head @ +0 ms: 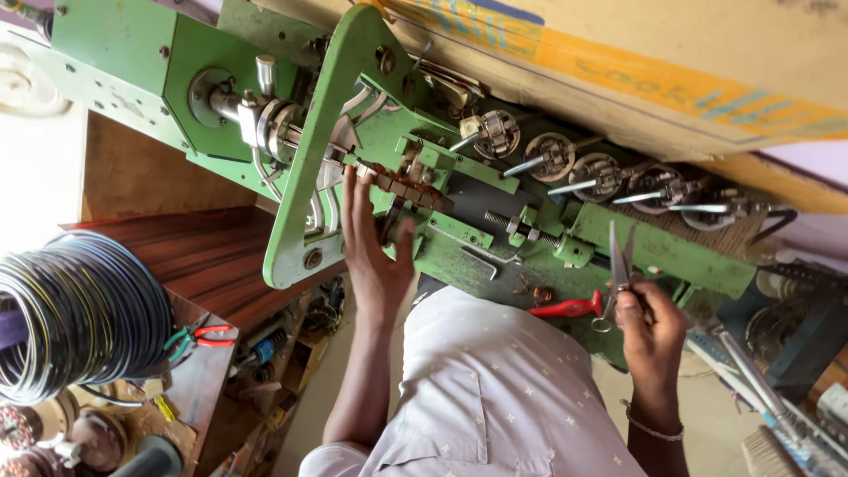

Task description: The person adjusts and tightens components on a green industrial machine using a wrench and their hands. They manipulate copper wire coils and internal parts, then operate the machine's control panel to test the mechanism.

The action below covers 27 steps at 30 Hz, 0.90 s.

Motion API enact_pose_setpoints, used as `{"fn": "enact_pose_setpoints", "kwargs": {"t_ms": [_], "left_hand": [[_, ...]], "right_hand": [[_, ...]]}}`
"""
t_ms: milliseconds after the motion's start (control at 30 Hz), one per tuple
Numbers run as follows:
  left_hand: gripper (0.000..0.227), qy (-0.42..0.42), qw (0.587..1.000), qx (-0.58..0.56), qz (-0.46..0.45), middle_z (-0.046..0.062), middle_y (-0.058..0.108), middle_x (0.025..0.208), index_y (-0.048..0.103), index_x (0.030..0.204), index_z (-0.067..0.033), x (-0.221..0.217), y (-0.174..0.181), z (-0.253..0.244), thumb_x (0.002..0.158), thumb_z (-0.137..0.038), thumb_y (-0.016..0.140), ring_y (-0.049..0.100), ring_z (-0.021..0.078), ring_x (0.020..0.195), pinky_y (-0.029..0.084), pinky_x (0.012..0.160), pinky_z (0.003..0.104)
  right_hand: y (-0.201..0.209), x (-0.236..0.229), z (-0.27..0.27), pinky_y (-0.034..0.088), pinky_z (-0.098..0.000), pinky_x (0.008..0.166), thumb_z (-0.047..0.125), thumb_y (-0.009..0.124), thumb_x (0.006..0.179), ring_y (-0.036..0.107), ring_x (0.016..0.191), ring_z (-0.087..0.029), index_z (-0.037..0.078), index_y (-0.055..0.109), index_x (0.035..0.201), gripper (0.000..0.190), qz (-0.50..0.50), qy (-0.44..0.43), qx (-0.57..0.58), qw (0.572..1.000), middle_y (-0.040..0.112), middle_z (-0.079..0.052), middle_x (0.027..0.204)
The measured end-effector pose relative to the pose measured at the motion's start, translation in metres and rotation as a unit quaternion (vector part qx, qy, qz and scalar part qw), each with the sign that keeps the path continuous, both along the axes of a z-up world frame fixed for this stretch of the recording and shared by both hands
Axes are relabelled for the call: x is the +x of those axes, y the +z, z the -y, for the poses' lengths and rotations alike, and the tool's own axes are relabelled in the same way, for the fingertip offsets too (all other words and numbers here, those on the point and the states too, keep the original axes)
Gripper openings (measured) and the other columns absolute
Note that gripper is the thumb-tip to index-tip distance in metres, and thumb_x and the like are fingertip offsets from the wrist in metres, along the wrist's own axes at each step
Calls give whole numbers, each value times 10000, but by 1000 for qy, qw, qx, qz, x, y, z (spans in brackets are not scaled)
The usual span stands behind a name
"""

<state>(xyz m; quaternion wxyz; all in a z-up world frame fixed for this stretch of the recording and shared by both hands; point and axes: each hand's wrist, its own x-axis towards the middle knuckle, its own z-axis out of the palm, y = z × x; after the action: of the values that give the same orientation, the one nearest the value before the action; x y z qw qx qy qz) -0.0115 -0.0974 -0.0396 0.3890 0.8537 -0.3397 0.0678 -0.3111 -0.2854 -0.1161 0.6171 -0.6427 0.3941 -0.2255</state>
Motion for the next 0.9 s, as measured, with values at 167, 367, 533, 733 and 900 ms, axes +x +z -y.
{"fn": "enact_pose_setpoints", "kwargs": {"t_ms": [167, 367, 533, 733, 900], "left_hand": [[523, 18, 995, -80, -58, 141, 502, 1588, 404, 1502, -103, -14, -13, -3, 1057, -233, 647, 432, 321, 1515, 404, 1272, 515], [670, 106, 976, -142, -126, 158, 303, 1719, 261, 1608, -117, -14, -11, 8, 1087, -310, 635, 347, 309, 1606, 415, 1269, 491], [679, 103, 973, -107, -177, 154, 367, 1686, 315, 1608, -117, -2, 5, 11, 1050, -333, 636, 374, 331, 1581, 418, 1231, 498], [607, 72, 966, -128, -213, 151, 387, 1695, 396, 1560, -136, -2, -5, 0, 1067, -376, 657, 466, 329, 1554, 479, 1230, 474], [479, 55, 973, -139, -175, 145, 421, 1643, 499, 1488, -129, -1, -10, 0, 1072, -315, 645, 525, 290, 1469, 523, 1191, 421]], "right_hand": [[-9, 9, 16, 359, -218, 584, 176, 631, 1053, 472, 669, -51, -47, 680, 1121, 238, -75, 16, -10, 997, 564, -2, 763], [-21, 16, 10, 418, -215, 615, 144, 637, 1058, 525, 694, -64, -63, 650, 1097, 211, -40, 15, 30, 999, 601, -30, 812], [-11, 16, 13, 444, -222, 584, 103, 629, 1036, 557, 663, -87, -77, 647, 1037, 182, -19, 31, 59, 998, 641, -67, 842], [-5, 7, 3, 452, -229, 600, 90, 611, 1042, 567, 667, -94, -88, 663, 1058, 186, -4, 33, 66, 997, 636, -81, 831], [-6, 7, -11, 467, -234, 578, 135, 627, 1035, 578, 644, -89, -80, 665, 1046, 219, 16, 36, 77, 996, 634, -58, 779]]}}
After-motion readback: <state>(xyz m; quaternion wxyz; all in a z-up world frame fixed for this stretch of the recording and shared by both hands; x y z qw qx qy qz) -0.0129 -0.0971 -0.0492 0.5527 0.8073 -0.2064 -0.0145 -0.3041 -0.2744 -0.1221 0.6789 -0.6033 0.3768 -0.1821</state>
